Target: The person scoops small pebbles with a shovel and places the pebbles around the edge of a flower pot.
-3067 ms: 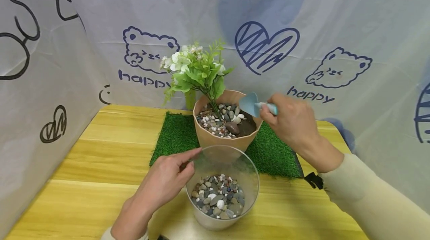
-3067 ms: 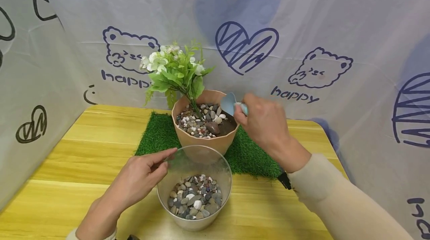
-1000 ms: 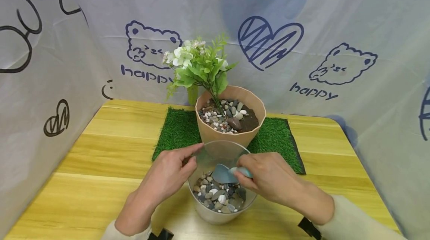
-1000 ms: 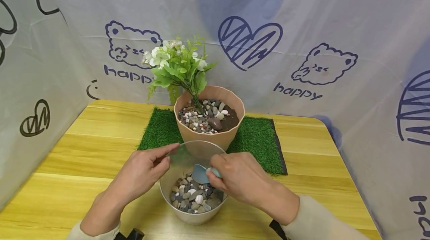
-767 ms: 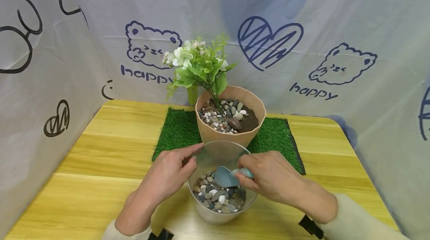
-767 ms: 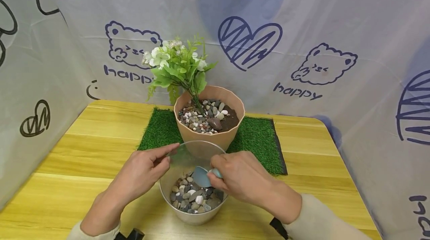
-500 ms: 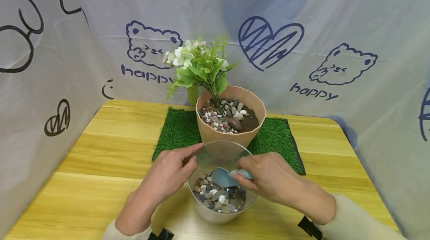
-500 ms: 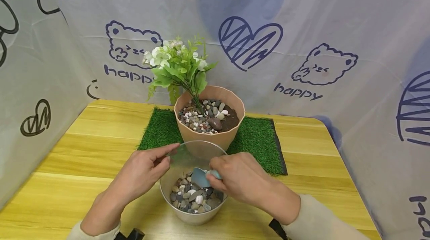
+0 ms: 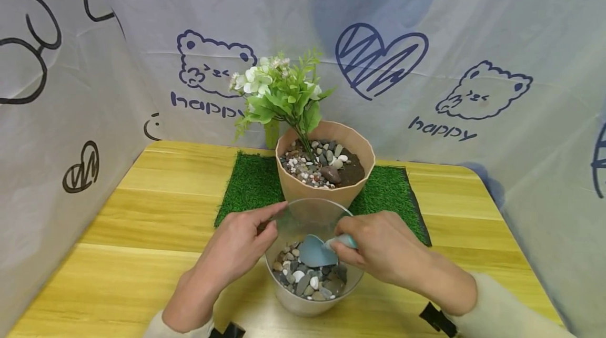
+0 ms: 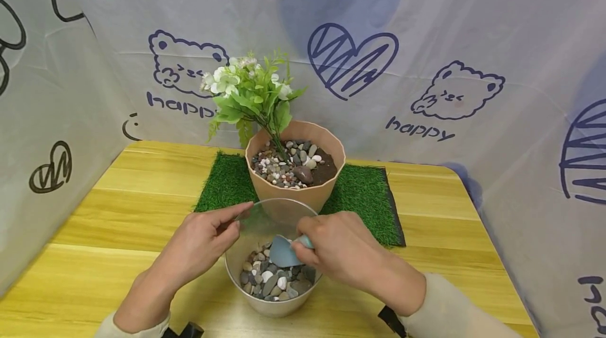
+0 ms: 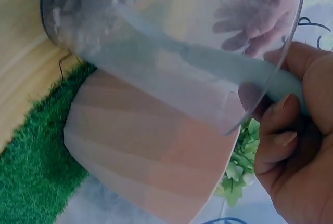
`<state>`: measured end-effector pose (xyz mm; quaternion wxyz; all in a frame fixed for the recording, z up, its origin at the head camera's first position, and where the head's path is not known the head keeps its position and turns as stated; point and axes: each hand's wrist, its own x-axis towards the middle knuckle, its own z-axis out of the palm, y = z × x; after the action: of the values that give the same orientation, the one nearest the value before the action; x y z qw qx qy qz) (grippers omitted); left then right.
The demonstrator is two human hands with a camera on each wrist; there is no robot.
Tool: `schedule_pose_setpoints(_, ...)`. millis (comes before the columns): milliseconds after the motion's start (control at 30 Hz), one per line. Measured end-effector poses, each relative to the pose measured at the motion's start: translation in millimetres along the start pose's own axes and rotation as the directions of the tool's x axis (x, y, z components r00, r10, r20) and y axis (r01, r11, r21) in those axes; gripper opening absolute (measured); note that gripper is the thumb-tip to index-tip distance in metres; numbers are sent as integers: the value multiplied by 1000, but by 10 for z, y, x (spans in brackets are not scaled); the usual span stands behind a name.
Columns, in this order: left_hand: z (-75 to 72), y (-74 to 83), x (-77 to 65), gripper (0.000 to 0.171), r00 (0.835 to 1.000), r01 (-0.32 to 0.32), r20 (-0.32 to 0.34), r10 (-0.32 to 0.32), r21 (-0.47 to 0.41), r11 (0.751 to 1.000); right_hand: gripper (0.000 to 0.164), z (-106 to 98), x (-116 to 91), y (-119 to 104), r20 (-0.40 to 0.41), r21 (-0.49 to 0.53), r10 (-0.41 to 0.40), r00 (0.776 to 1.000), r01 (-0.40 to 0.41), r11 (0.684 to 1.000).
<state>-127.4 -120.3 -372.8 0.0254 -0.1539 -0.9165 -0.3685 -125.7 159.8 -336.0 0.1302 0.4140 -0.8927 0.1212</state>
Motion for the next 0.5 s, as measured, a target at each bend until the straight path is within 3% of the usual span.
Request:
schedule_pose_setpoints(167,2,-1,-4,49,1000,6,-2,-6,-3,1000,19,41,4,18,-83,-95,-42,996,34,995)
schedule_pose_setpoints(500,7,0,-1,49,1000,1,-1,-1,-2,1000,20,117,7,-2,-57,-93,-132,990,126,988)
